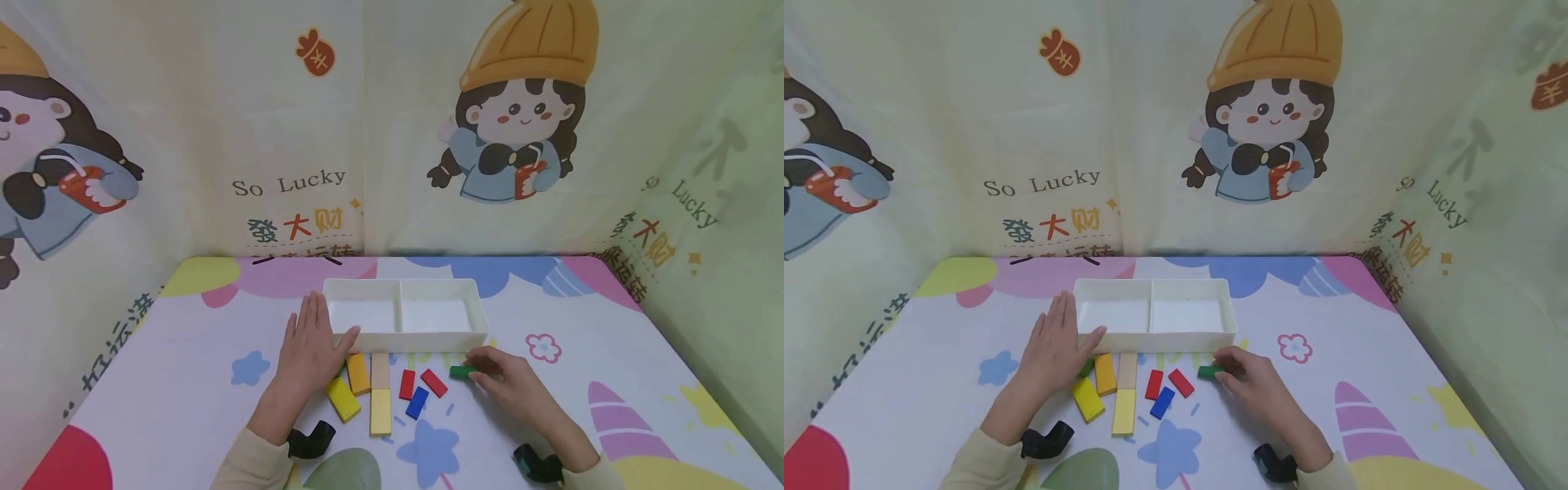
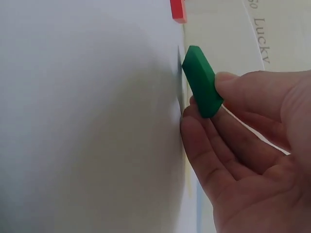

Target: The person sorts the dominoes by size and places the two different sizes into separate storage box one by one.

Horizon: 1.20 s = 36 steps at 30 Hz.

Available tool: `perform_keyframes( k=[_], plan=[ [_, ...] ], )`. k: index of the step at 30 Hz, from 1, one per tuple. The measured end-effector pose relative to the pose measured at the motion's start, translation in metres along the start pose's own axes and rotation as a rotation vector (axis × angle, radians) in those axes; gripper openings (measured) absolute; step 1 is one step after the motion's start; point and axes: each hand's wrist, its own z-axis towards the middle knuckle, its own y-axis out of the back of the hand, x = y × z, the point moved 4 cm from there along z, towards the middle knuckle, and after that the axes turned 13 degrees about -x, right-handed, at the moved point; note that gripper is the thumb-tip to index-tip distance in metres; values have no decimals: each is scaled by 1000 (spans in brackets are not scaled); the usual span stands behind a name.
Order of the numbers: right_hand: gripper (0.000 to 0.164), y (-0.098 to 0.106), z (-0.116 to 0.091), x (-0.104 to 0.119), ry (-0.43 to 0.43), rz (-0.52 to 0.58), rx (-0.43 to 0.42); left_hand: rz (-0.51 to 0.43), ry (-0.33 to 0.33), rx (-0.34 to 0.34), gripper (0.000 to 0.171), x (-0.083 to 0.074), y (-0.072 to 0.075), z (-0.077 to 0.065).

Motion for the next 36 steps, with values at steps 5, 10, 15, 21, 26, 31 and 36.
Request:
perform_keyframes(
  k=[5,10,15,21,26,31,36],
  plan=[
    [26,1,1,1,54,-5,-26,6,9,0,96,0,0,0],
    [26,9,3,10,88,0,-68,15,9,-5,97,0,1,1],
    [23,19,5,22,110,28,-111,15,14,3,97,1,1,-1],
    [30,28,13,31,96,124,-153,3,8,9,96,0,-1,-1],
    [33,28,24,33,123,159,-177,-7,9,-2,96,1,0,-1],
    [33,27,33,35,150,159,-178,-5,14,11,97,2,-2,-3],
    [33,25,45,39,100,121,-163,5,9,-3,97,2,-1,-1]
  ],
)
